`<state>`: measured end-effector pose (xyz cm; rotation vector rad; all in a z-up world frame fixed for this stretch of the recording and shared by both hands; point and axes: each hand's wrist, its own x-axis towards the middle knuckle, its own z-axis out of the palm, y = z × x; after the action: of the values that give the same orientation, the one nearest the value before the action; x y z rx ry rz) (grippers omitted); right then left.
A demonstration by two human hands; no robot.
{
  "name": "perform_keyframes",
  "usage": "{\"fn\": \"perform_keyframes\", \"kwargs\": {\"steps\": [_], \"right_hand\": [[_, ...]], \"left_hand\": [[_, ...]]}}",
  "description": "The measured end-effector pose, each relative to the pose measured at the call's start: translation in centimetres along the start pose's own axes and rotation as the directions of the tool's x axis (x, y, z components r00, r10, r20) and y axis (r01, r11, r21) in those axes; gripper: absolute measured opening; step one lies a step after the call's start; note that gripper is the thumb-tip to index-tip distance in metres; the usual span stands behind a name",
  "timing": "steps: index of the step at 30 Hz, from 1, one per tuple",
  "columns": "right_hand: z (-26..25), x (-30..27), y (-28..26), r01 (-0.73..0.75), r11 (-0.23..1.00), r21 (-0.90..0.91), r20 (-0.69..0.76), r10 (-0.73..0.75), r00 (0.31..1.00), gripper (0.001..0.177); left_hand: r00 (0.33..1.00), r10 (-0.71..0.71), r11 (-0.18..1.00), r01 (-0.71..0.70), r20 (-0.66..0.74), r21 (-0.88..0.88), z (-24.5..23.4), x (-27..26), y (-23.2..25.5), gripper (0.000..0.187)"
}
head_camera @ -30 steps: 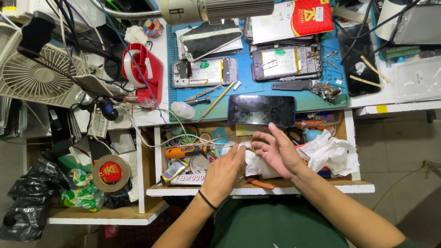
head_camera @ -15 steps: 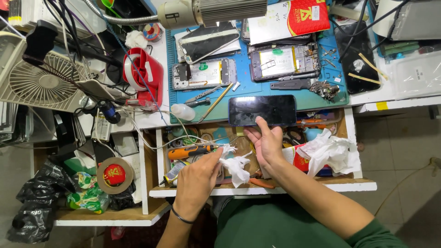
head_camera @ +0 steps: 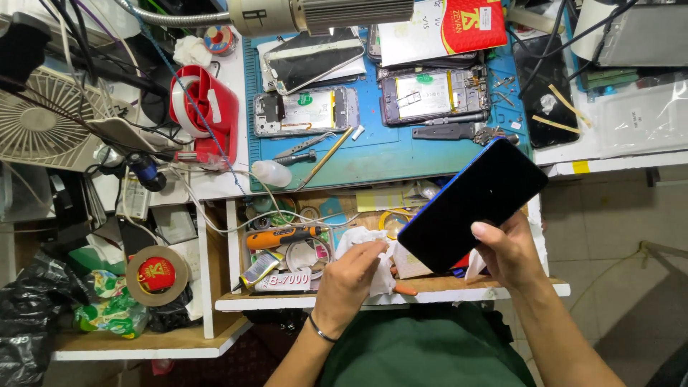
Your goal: Installing a new screen on a mobile phone by applying adhesive and pressing the screen into place.
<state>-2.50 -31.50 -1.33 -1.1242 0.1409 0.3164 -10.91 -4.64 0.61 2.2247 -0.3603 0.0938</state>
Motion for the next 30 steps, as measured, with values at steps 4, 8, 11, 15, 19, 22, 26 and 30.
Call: {"fn": "perform_keyframes", "kwargs": {"steps": [4,8,11,15,19,22,26,30], "right_hand": [[-2.8,-0.4,0.0,-0.005,0.998,-0.066,0.167,0.016,0.986,0.048],[-2.7,-0.2,-0.1,-0.052,0.982,-0.18,0.331,0.11,0.937,0.039],[-4.1,0.8,2.6,0.058,0.981,-0.184,0.328,0.006,0.945,0.026],[1.3,0.8,-1.8,-0.049,0.95,-0.308,0.393,0.174,0.903,0.018],[2.0,0.7,-1.3,-0.081,0.916,-0.394,0.416,0.256,0.873,0.013],[3.2,0.7,-1.8,-0.092,0.904,-0.418,0.386,0.269,0.882,0.012],[4.6,0.5,-1.7,-0.053,0.901,-0.43,0.29,0.194,0.937,0.026],[5.5,-2.0,-1.0,0.016,0.918,-0.397,0.22,0.078,0.972,0.059]], "left_hand": [[0.991,-0.075,0.988,0.089,-0.109,0.126,0.3,0.5,-0.9,0.021],[0.984,-0.173,0.963,0.179,-0.048,0.203,-1.3,0.5,-0.4,0.033],[0.936,-0.34,0.938,0.345,-0.097,0.045,-3.2,1.5,0.7,0.032],[0.862,-0.492,0.666,0.461,0.118,-0.586,-2.6,3.1,1.9,0.046],[0.802,-0.45,0.278,0.543,0.392,-0.792,0.1,3.3,1.3,0.058],[0.792,-0.481,0.228,0.527,0.376,-0.819,0.5,4.1,2.0,0.046],[0.773,-0.588,0.167,0.404,0.239,-0.899,0.1,4.8,3.4,0.039],[0.742,-0.629,0.073,0.352,0.231,-0.933,1.1,4.3,1.3,0.041]]}}
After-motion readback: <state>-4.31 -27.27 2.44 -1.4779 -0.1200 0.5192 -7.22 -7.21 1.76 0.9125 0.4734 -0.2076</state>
